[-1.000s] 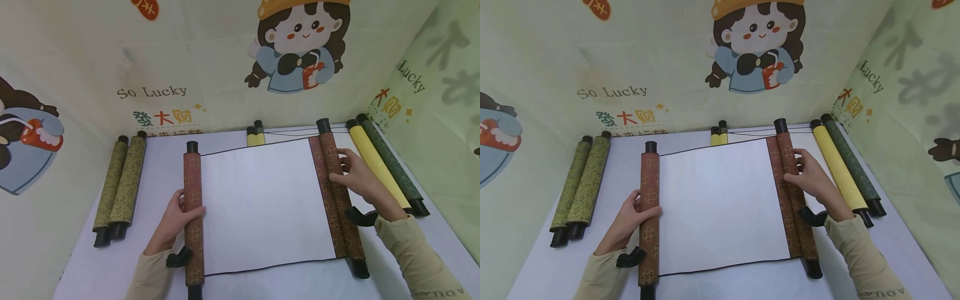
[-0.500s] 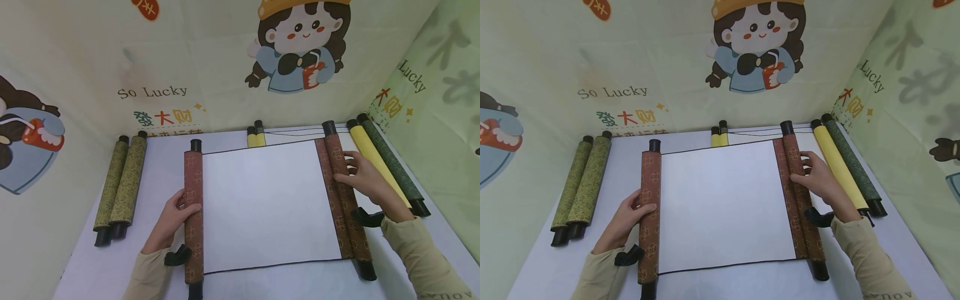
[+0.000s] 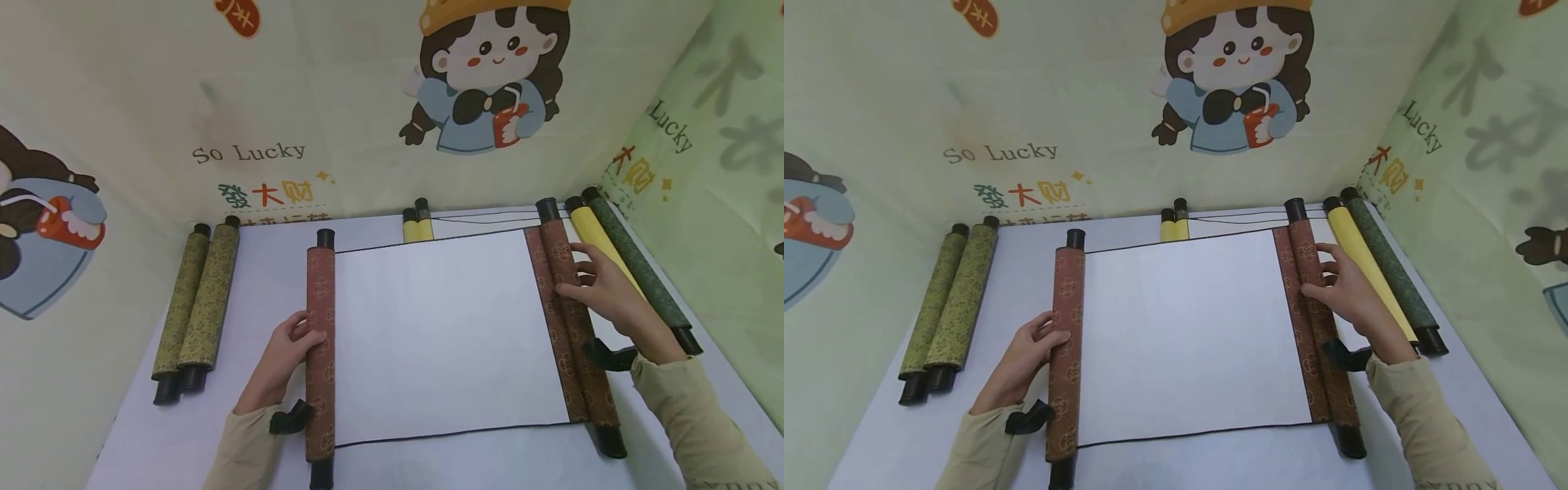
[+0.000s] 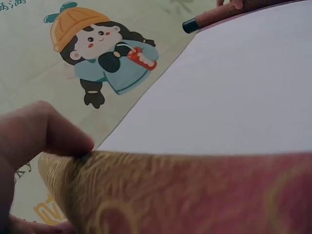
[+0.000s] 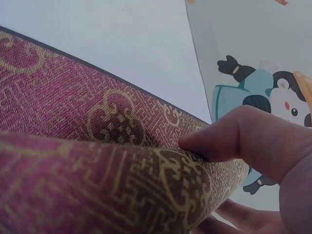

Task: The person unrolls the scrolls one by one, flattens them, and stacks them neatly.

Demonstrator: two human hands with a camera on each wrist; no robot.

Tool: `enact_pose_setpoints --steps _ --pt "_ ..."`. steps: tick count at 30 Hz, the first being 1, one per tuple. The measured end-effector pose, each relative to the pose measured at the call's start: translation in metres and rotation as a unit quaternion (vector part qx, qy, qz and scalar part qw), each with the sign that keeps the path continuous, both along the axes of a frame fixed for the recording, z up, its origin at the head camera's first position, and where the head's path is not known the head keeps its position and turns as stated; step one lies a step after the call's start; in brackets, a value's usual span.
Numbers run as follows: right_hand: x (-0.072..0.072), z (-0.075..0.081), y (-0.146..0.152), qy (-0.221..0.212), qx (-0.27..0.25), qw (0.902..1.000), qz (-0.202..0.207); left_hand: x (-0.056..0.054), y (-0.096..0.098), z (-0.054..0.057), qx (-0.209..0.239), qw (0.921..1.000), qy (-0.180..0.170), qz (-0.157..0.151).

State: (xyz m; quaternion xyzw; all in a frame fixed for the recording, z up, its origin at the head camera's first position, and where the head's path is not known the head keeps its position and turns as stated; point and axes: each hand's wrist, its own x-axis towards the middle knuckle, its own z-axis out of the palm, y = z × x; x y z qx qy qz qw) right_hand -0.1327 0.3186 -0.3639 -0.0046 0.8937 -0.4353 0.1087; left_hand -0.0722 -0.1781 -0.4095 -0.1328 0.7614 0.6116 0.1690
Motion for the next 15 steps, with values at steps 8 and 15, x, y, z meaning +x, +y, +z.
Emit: enact_pose_setpoints --steps 8,15 --pt "0.0001 -0.0056 0.0047 0.0 0.001 1.0 -0.003 -0.0005 0.0002 0.001 0.007 0.9999 0.015 -0.004" --pt "-0.002 -0.0092 0.0066 0.004 0.011 0.9999 -0.002 -0.0052 -0.0022 0.0044 0.033 0.9993 0.011 0.012"
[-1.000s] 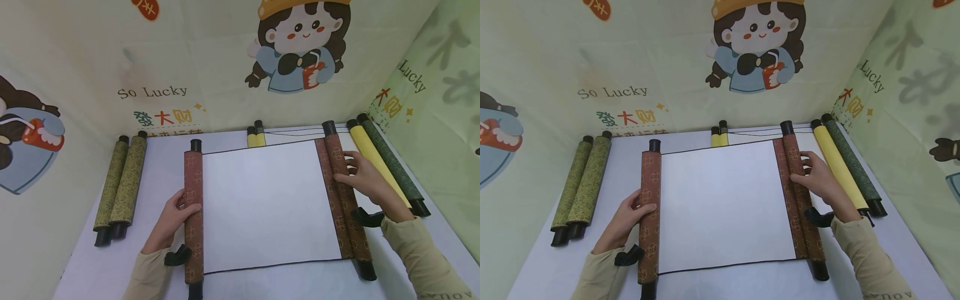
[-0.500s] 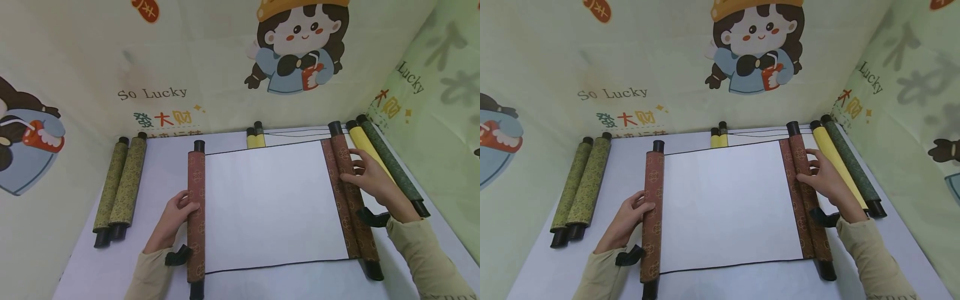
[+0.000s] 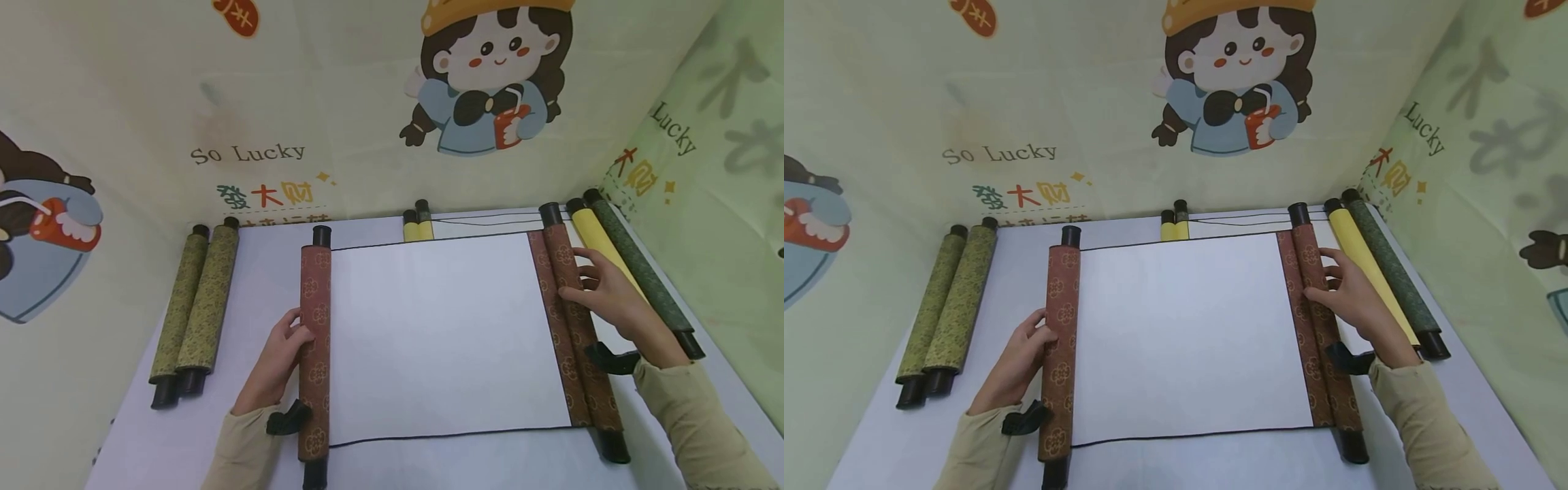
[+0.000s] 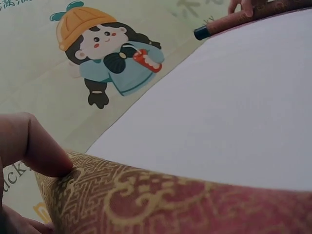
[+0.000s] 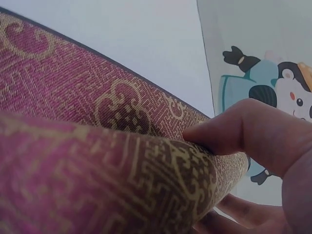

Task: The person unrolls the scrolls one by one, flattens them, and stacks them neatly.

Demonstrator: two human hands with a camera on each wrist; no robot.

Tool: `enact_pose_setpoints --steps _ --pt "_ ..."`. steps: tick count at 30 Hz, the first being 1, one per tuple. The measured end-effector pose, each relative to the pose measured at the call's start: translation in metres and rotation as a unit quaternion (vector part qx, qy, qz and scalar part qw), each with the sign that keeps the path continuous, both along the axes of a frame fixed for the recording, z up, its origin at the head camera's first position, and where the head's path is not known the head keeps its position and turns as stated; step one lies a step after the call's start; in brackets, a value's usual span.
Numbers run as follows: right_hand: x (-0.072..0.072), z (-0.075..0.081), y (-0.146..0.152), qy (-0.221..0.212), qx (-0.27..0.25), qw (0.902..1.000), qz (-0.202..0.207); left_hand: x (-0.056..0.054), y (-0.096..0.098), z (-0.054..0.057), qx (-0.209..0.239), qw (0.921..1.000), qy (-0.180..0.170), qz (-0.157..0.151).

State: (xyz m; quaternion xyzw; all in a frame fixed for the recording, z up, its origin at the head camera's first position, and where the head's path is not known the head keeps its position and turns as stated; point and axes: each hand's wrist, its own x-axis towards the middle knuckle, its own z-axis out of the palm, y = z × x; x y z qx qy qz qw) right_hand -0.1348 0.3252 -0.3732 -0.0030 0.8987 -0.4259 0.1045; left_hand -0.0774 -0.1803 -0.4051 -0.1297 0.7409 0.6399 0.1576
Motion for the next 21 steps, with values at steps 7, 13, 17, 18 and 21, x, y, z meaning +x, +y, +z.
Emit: enact_pose_setpoints --steps 7,13,17,18,21 --pt "0.0 0.0 0.001 -0.006 0.005 0.9999 0.008 0.0 0.0 -0.001 0.003 0.9999 0.01 -0.004" --pt "-0.001 0.001 0.011 -0.002 0.029 0.9994 0.021 0.001 -0.001 -0.007 0.032 0.9985 0.039 -0.021" --pt "0.0 0.006 0.015 0.014 0.036 0.9991 0.018 -0.002 0.002 -0.005 0.035 0.998 0.042 -0.031" --pt "0.0 0.007 0.015 0.017 0.035 0.9991 0.015 -0.002 0.002 -0.005 0.034 0.9979 0.042 -0.034" --pt "0.0 0.008 0.017 0.02 0.03 0.9992 0.015 -0.003 0.004 -0.007 0.036 0.9973 0.043 -0.047"
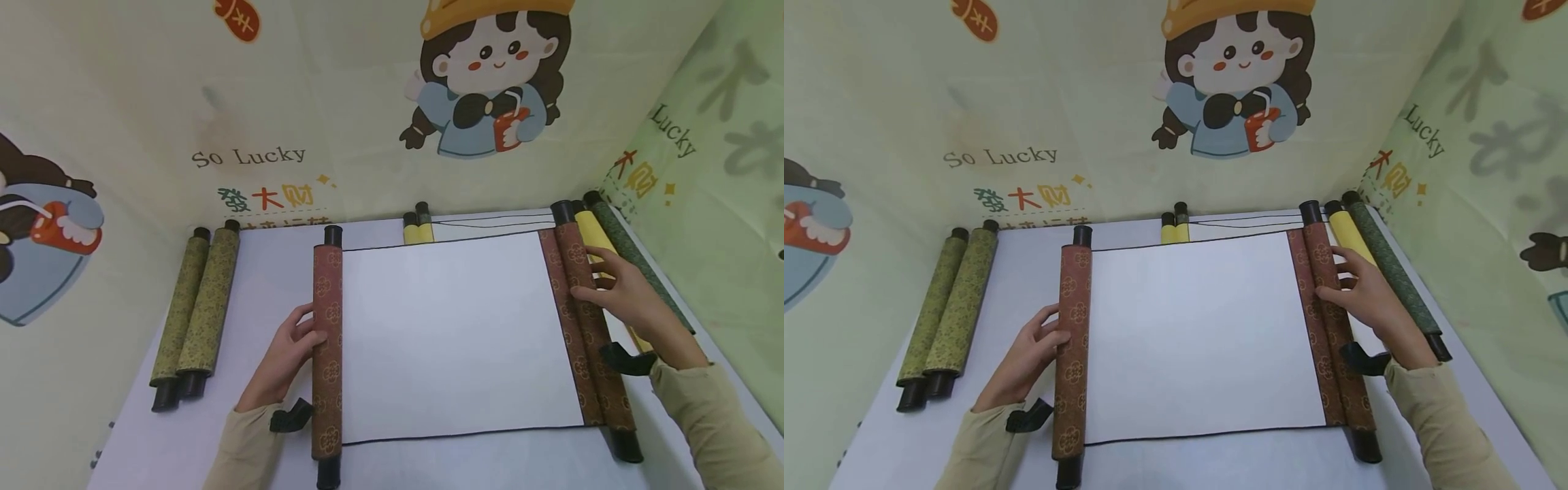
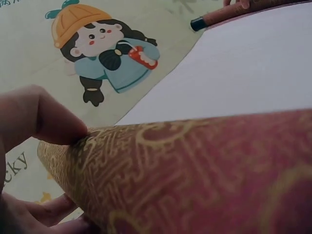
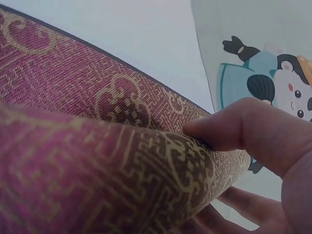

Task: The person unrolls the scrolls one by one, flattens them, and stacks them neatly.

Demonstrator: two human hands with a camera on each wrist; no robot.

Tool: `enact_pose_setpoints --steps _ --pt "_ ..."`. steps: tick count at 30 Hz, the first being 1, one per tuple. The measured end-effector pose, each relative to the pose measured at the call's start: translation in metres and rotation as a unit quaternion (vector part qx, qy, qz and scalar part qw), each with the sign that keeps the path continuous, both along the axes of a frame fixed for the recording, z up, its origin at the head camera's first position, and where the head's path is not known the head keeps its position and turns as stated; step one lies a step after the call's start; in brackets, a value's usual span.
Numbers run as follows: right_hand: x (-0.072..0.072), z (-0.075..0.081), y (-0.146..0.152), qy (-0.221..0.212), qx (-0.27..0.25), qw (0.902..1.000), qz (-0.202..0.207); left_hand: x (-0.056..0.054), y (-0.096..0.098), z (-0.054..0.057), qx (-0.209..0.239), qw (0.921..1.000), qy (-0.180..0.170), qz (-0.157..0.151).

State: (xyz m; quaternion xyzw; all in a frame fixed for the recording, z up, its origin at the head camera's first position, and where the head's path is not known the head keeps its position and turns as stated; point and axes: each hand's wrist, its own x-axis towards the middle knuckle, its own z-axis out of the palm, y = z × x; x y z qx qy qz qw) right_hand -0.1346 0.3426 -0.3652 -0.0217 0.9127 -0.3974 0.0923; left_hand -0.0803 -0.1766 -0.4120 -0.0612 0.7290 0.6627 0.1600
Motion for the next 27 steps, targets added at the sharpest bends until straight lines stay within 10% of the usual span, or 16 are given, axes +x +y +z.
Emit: enact_pose_setpoints --steps 8,27 --pt "0.0 0.0 0.012 0.019 0.003 0.9998 0.005 0.001 0.005 -0.006 0.035 0.9986 0.019 -0.036" --pt "-0.009 0.023 0.037 0.053 0.106 0.9928 -0.015 -0.019 0.047 0.006 0.037 0.9992 -0.015 0.008"
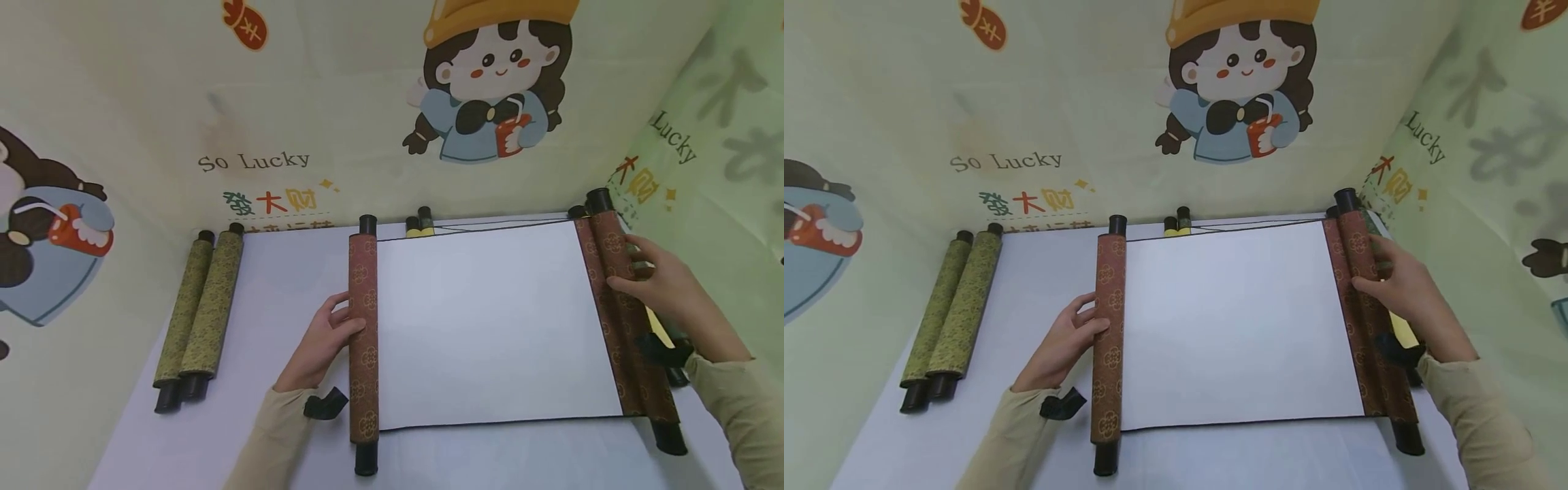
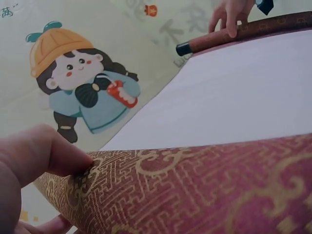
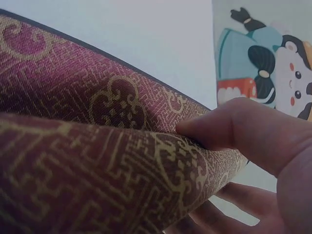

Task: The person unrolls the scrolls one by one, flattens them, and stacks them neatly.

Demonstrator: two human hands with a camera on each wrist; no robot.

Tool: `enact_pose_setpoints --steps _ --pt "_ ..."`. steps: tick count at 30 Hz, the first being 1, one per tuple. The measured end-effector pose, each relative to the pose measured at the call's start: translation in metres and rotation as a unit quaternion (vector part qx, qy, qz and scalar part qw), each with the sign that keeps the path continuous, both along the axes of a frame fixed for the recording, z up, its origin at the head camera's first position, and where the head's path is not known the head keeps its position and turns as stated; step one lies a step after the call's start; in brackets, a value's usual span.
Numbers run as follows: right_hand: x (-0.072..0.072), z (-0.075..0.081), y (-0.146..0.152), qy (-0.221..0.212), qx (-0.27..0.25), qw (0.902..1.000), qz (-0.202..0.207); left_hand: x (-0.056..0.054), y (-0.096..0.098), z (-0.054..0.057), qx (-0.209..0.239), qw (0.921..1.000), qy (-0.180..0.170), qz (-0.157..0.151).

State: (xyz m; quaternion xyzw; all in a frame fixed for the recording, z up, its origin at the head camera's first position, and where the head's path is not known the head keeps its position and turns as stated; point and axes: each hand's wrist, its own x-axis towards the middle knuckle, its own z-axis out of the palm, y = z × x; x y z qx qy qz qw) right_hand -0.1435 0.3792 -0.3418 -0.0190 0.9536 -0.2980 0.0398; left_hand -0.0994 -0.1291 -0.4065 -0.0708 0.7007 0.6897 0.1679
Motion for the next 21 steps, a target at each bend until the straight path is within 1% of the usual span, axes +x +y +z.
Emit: enact_pose_setpoints --steps 4,7,10,14,18,21 --pt "-0.007 0.001 0.012 0.013 0.022 0.9997 0.0 -0.008 0.015 0.001 0.011 0.9999 0.011 -0.001" --pt "-0.012 0.002 0.019 0.006 0.038 0.9993 -0.006 -0.012 0.026 0.003 0.018 0.9996 0.021 -0.003" --pt "-0.016 0.004 0.025 0.003 0.061 0.9981 -0.009 -0.017 0.038 0.005 0.026 0.9993 0.028 0.003" --pt "-0.02 0.008 0.029 0.007 0.09 0.9959 -0.008 -0.025 0.051 0.007 0.026 0.9987 0.033 0.027" --pt "-0.027 0.013 0.032 0.008 0.117 0.9929 -0.019 -0.033 0.063 0.005 0.023 0.9979 0.03 0.051" --pt "-0.034 0.018 0.034 0.005 0.136 0.9902 -0.031 -0.039 0.071 0.003 0.04 0.9969 0.026 0.063"
